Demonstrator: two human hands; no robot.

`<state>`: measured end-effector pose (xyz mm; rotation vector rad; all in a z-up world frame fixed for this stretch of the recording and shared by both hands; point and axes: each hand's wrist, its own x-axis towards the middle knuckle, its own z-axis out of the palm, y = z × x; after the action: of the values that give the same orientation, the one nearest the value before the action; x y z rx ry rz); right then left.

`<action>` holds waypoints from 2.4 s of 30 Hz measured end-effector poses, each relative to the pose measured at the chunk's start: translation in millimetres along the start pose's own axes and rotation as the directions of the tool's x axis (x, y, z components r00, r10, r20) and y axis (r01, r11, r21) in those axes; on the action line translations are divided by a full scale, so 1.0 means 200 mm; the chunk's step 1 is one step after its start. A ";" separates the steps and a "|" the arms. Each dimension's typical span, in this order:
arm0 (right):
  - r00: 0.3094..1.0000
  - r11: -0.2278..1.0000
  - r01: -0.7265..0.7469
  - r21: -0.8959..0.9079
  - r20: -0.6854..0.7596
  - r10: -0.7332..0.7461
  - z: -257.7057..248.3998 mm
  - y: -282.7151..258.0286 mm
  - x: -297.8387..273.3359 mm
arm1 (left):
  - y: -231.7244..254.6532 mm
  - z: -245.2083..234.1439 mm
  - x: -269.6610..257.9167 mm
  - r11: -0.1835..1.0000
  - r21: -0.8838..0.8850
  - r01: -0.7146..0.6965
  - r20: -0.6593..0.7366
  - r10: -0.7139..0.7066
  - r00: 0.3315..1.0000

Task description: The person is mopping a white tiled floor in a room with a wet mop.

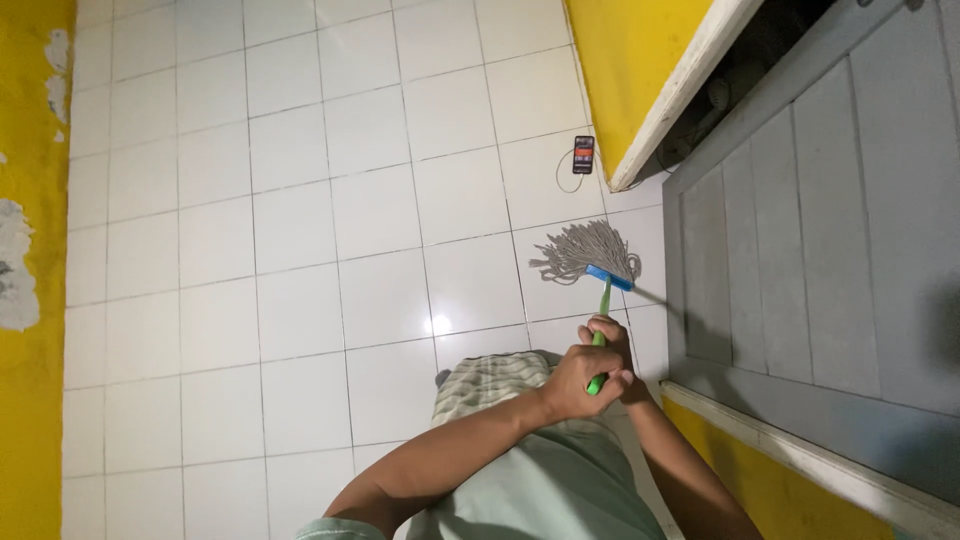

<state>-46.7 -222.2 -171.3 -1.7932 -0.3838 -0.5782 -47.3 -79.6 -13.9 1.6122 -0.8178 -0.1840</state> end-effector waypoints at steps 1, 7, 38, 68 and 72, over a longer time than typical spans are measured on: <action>1.000 1.000 0.000 0.003 0.008 0.000 0.00 -0.01 -0.01 | -0.01 -0.01 -0.02 1.000 0.000 0.003 -0.008 -0.003 1.000; 0.981 0.979 -0.137 -0.148 0.116 0.155 0.08 -0.12 -0.03 | -0.05 -0.10 -0.18 0.997 -0.006 0.079 0.012 -0.079 0.997; 0.473 0.928 -0.313 0.205 0.880 -0.035 1.92 -0.90 -0.26 | 0.50 -0.94 -1.53 0.835 0.322 0.446 -0.731 -0.080 0.678; 0.974 0.977 0.184 -0.107 0.152 -0.167 0.11 -0.74 -0.49 | 0.50 -0.02 -0.64 0.954 0.241 -0.177 0.090 0.160 0.983; 0.983 0.917 0.183 -0.355 0.072 -0.169 -0.02 -0.72 -0.59 | 0.40 0.18 -0.65 0.976 0.181 -0.117 0.201 0.080 0.976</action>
<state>-221.8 -180.9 -122.1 -2.1394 -0.4949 -0.7804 -194.4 -30.9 8.1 1.7482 -1.0908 -0.1970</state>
